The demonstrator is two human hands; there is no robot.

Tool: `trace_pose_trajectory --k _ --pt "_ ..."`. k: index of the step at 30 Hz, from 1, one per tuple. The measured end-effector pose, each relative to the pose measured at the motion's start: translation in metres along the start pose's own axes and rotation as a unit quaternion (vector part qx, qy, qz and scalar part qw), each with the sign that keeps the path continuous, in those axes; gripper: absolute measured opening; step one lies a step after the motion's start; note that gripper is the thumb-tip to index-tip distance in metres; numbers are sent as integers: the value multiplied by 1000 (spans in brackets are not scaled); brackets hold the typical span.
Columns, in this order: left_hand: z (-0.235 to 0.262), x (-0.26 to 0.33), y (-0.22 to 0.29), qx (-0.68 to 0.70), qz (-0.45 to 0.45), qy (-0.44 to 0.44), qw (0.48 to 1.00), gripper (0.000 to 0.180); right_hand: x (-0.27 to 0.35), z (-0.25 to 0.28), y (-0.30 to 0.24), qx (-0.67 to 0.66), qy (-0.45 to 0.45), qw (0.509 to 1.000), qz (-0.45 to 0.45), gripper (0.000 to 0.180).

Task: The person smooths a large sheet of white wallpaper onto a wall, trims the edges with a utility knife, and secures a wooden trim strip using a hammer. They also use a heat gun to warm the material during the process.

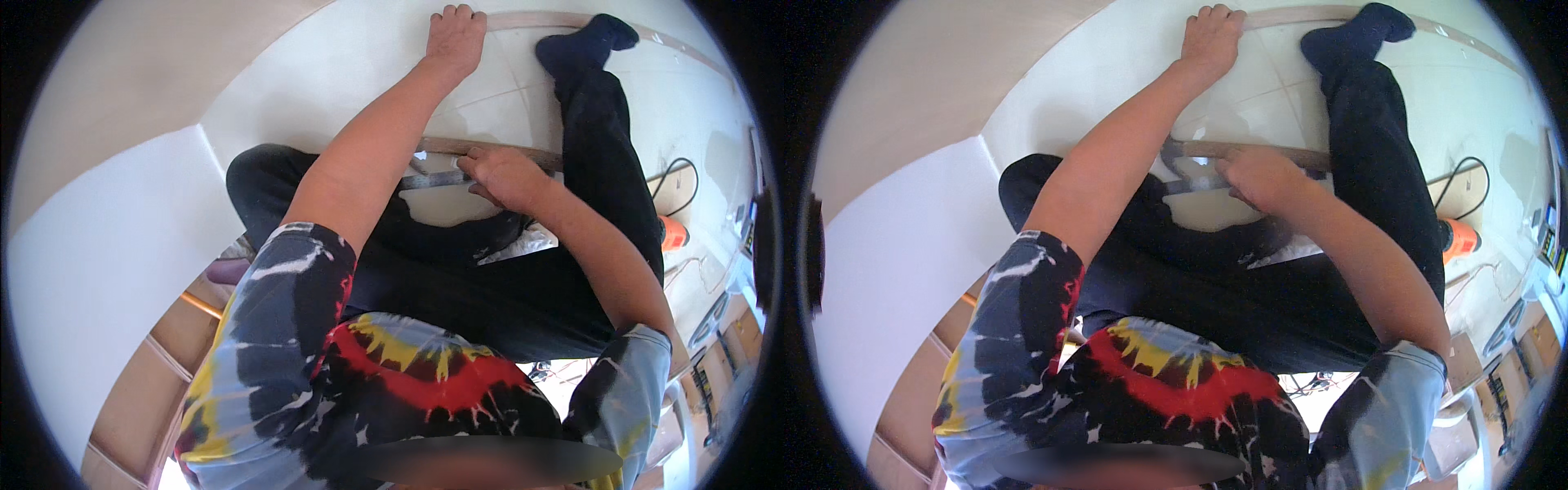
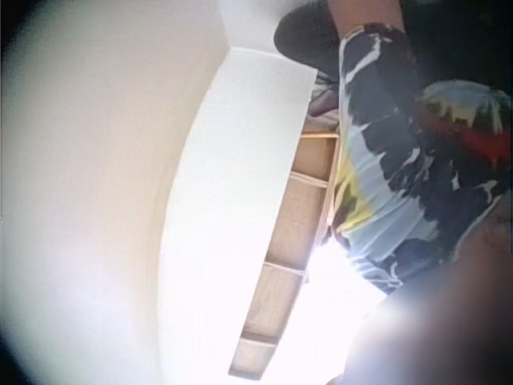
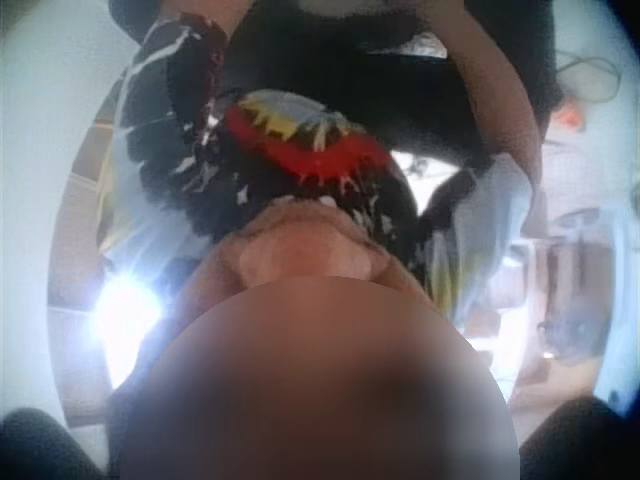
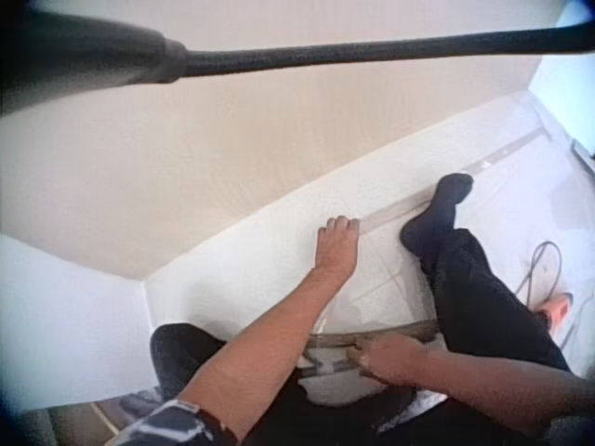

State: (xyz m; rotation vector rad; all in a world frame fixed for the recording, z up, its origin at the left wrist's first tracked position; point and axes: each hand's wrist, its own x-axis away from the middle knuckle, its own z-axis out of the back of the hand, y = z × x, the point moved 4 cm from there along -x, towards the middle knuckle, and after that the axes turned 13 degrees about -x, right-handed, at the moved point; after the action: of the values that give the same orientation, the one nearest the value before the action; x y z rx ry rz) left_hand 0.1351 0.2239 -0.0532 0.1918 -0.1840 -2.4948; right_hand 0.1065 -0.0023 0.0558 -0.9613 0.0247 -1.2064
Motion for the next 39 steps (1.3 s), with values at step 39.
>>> trace_pose_trajectory --k 39 --pt "121 205 -286 -126 156 11 980 28 -114 153 134 113 374 916 -93 18"
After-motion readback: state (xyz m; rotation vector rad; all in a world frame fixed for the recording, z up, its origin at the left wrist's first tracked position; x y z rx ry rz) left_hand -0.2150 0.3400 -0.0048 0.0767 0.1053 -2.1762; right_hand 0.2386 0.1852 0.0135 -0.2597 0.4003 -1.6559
